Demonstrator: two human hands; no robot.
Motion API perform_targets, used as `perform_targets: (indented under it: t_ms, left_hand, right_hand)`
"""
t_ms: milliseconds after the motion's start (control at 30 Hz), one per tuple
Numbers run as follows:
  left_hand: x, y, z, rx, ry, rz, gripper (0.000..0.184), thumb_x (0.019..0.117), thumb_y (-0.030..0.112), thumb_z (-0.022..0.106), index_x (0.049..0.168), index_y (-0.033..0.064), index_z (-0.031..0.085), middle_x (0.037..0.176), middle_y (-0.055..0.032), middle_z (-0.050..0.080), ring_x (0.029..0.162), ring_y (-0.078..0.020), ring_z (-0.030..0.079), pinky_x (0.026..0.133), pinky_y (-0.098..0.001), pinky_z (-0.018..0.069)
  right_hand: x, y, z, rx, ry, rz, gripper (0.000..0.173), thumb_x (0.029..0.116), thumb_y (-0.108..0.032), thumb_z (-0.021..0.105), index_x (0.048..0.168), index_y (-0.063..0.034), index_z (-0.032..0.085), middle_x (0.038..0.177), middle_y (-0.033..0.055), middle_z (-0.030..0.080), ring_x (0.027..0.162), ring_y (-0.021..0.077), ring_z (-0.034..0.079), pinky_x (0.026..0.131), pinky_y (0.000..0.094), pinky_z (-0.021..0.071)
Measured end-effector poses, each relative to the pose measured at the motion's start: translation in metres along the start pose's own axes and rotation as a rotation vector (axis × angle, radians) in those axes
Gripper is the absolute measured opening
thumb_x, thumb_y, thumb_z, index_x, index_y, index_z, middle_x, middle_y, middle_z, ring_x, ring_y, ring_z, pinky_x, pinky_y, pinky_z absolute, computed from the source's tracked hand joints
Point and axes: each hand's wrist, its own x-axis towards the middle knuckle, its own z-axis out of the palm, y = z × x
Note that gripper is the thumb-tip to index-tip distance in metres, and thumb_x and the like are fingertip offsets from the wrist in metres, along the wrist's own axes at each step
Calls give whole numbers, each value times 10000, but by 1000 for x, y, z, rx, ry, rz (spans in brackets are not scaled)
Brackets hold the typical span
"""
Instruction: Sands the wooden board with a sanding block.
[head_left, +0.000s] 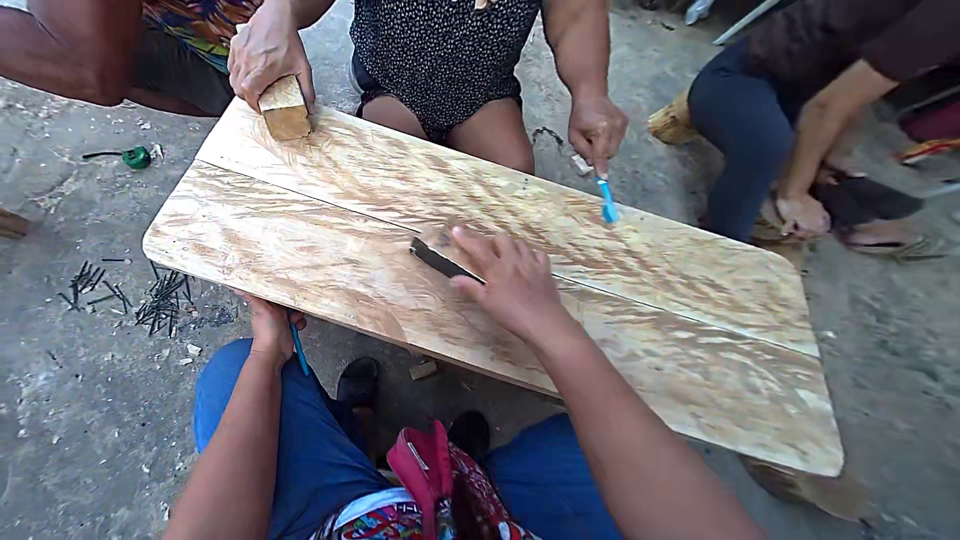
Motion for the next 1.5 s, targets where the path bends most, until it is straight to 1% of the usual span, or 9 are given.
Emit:
perform_targets:
  t_ms: [133,433,633,800,900,1000,1133,1300,1500]
  left_hand:
    - [0,-4,-1,-35,-12,4,819,940,719,-115,1020,198,512,572,21,532,422,-87,427,398,-230,372]
    - [4,-6,-1,-51,-22,-8,806,967,690,-97,986,165,514,556,15,521,404,-78,413,391,-223,375]
    - [3,-3,-1,-74,-19,-55,804,979,683,-82,928,153,520,539,-4,493,408,-101,403,390,-233,350]
    - [3,-1,-2,-91,-36,-93,774,1006,638,-68,991,120,507,565,-8,503,430,-94,427,420,-229,386]
    - [3,-1,0,-85,-12,-107,752,1018,620,-57,966,120,503,558,-3,499,428,-91,428,420,-225,383]
    - [4,0,-4,-93,2,-96,750,1015,624,-62,912,133,495,528,5,465,412,-95,406,409,-230,365]
    - [6,-1,-2,-55,-28,-26,786,996,636,-106,967,151,512,539,6,505,407,-95,419,396,-237,378]
    - [2,1,0,-14,2,-7,795,976,675,-101,976,162,506,538,9,507,400,-87,414,383,-232,365]
    - [-2,2,3,-56,12,-6,794,978,670,-103,1013,161,505,560,-7,549,398,-93,435,374,-229,372]
  right_hand:
    - [-2,2,1,-1,-4,48,644,958,-469,697,1530,-242,510,1214,306,610,1118,535,578,912,696,435]
    - [158,-181,21,53,-156,-150,629,1018,-420,620,1596,-332,390,1466,276,494,1306,490,488,1016,659,383]
    - [112,-141,15,20,-144,-118,634,1016,-442,618,1597,-369,375,1430,227,547,1319,458,502,1032,634,401]
    - [47,-77,16,-44,-23,-79,643,980,-470,666,1560,-279,467,1181,300,613,1085,521,586,854,661,445]
    - [68,-104,15,-29,-82,-53,641,991,-436,666,1564,-239,457,1233,333,588,1128,548,566,914,687,425]
    - [118,-163,21,24,-131,-94,637,1007,-412,643,1589,-294,411,1352,319,548,1235,532,520,1001,680,387]
    - [164,-208,29,95,-119,-145,629,1002,-402,646,1583,-331,416,1455,293,503,1297,501,497,1038,671,374]
    - [114,-163,12,77,-176,-88,621,1027,-415,605,1600,-375,369,1487,224,504,1342,435,485,1053,612,388]
    - [-5,-25,8,-18,4,73,633,977,-504,651,1554,-316,469,1197,263,629,1079,497,606,858,667,463]
